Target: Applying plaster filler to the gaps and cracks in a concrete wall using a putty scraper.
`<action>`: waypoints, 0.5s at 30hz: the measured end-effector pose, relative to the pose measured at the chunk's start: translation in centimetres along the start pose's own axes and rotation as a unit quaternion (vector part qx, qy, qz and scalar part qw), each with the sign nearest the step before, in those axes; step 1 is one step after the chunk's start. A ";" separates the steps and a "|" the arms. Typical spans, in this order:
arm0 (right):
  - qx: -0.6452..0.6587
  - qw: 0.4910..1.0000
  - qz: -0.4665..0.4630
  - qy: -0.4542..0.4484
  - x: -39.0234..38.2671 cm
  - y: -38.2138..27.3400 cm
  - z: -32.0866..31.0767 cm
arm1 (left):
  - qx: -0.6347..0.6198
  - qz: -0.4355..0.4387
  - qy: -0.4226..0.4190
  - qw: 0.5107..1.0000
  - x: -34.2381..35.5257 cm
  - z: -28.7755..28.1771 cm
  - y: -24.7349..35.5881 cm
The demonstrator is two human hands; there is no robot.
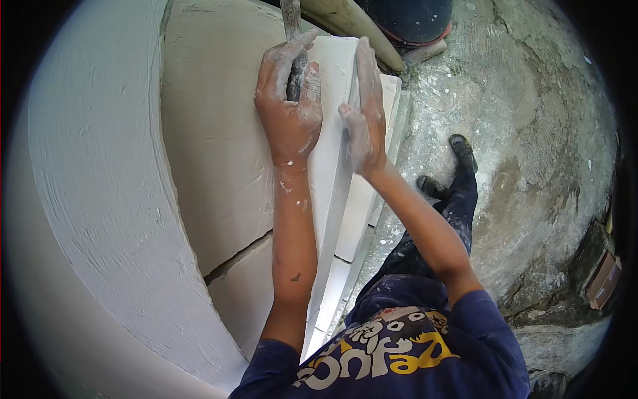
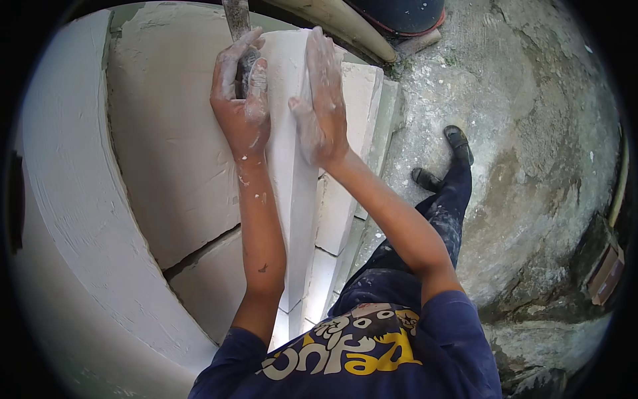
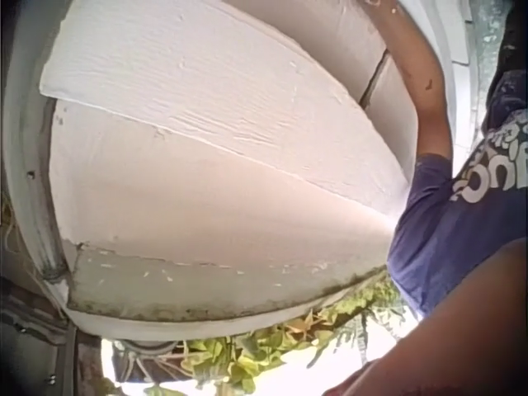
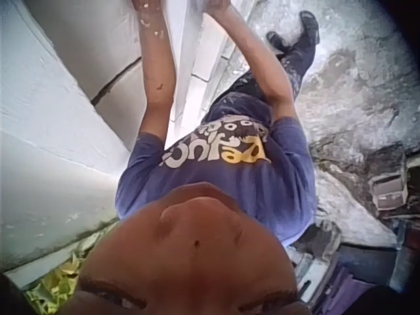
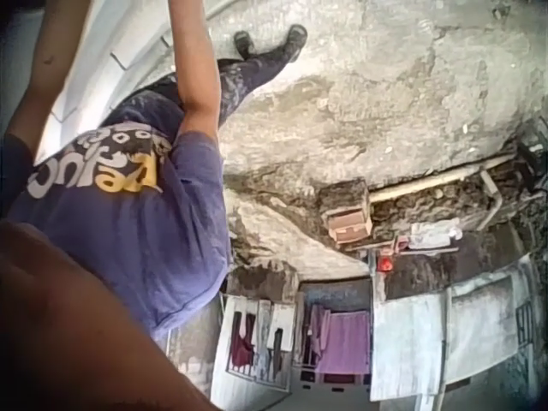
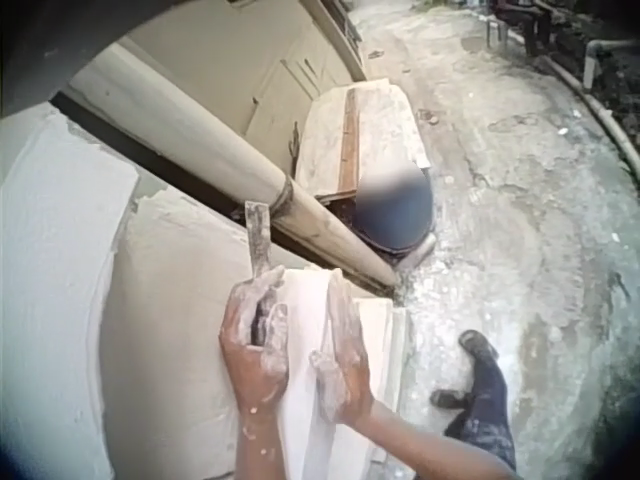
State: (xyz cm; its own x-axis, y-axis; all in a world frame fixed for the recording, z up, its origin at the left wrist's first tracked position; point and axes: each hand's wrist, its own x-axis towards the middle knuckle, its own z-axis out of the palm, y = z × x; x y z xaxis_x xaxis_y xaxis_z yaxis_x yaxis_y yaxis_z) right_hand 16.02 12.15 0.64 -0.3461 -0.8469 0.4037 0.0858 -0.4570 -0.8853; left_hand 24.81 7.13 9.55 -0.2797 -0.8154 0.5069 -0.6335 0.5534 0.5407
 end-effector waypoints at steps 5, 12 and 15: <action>-0.012 0.999 0.007 -0.040 -6.6 -1.3 0.9 | -0.007 -0.030 0.000 1.000 -0.3 -0.4 0.3; 0.012 0.999 0.027 0.012 0.0 0.0 0.3 | -0.086 -0.019 -0.014 0.996 -0.1 -0.4 0.5; -0.033 0.992 0.081 -0.090 -8.7 -4.4 0.5 | -0.101 -0.056 -0.014 0.993 -0.6 -0.4 0.9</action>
State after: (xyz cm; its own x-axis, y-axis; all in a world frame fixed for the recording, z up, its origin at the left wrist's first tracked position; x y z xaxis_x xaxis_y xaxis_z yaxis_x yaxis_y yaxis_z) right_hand 19.11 21.38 1.13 -0.1594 -0.9453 0.2845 0.0637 -0.2974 -0.9526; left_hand 24.76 8.19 9.98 -0.2370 -0.8770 0.4179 -0.5054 0.4787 0.7179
